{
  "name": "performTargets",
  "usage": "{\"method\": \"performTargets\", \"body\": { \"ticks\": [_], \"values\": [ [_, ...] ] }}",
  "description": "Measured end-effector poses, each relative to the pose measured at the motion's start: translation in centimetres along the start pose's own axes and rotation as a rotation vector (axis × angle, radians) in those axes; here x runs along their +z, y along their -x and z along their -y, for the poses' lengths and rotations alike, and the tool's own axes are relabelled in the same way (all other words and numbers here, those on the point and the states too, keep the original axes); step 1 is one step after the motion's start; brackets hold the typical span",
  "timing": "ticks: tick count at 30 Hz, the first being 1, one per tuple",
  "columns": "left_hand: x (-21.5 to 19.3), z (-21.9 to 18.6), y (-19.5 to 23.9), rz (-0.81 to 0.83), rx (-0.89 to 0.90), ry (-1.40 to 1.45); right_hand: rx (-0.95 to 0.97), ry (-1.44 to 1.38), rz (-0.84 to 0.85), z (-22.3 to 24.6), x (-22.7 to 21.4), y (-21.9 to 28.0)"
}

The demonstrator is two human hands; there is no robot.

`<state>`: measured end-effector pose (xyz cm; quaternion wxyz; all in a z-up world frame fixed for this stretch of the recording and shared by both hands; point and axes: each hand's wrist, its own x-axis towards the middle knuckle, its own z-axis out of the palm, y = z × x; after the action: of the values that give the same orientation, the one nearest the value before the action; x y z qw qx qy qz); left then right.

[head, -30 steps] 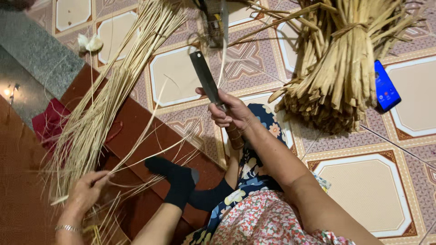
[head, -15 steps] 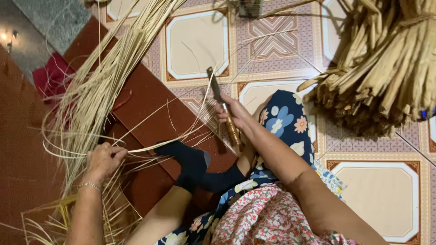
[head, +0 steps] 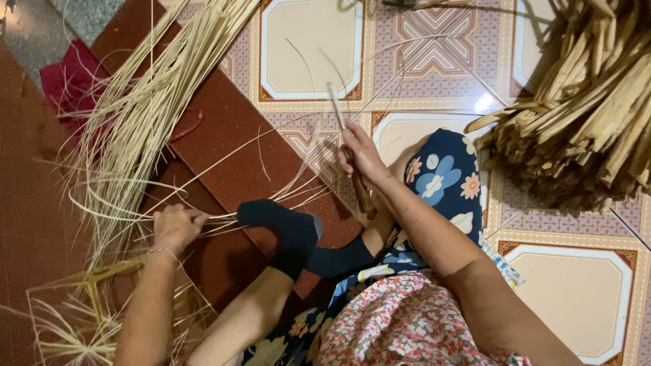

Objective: The person sits on the floor and uses a knife to split long dried plant fibers into thinner strands. They repeatedly pull fibers through the blade, separate the strands, and place the processed pieces into a pile.

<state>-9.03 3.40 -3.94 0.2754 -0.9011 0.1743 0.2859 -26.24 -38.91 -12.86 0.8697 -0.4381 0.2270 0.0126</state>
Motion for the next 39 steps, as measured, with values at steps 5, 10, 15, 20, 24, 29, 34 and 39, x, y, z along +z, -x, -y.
{"method": "performTargets", "body": {
  "ticks": [5,10,15,20,24,29,34,39],
  "values": [
    [2.9,0.0,1.9,0.082,0.028,-0.128,0.186,0.193,0.088,0.0,1.1,-2.6],
    [7.2,3.2,2.7,0.207,0.001,-0.046,0.33,0.083,0.039,-2.2,-0.5,-4.5],
    [8.5,4.1,2.7,0.401,-0.05,-0.181,0.288,-0.059,-0.029,-3.6,-1.1,-4.2],
    [3.7,-0.3,-0.6,-0.126,0.198,-0.085,0.184,-0.118,-0.161,-2.4,-2.0,-3.4],
    [-1.1,-9.8,-5.0,-0.359,0.557,0.23,0.105,-0.301,-0.136,-0.7,-3.4,-3.5],
    [-6.7,-25.2,-10.1,-0.57,0.709,0.383,0.042,-0.452,-0.206,0.4,-7.8,-3.8],
    [-8.8,-36.6,-13.3,-0.981,0.744,0.361,0.018,-0.507,-0.273,0.8,-10.9,-4.4],
    [-9.2,-41.0,-15.0,-0.745,0.527,0.481,-0.066,-0.446,-0.219,2.5,-9.3,-2.7]
  ]
}}
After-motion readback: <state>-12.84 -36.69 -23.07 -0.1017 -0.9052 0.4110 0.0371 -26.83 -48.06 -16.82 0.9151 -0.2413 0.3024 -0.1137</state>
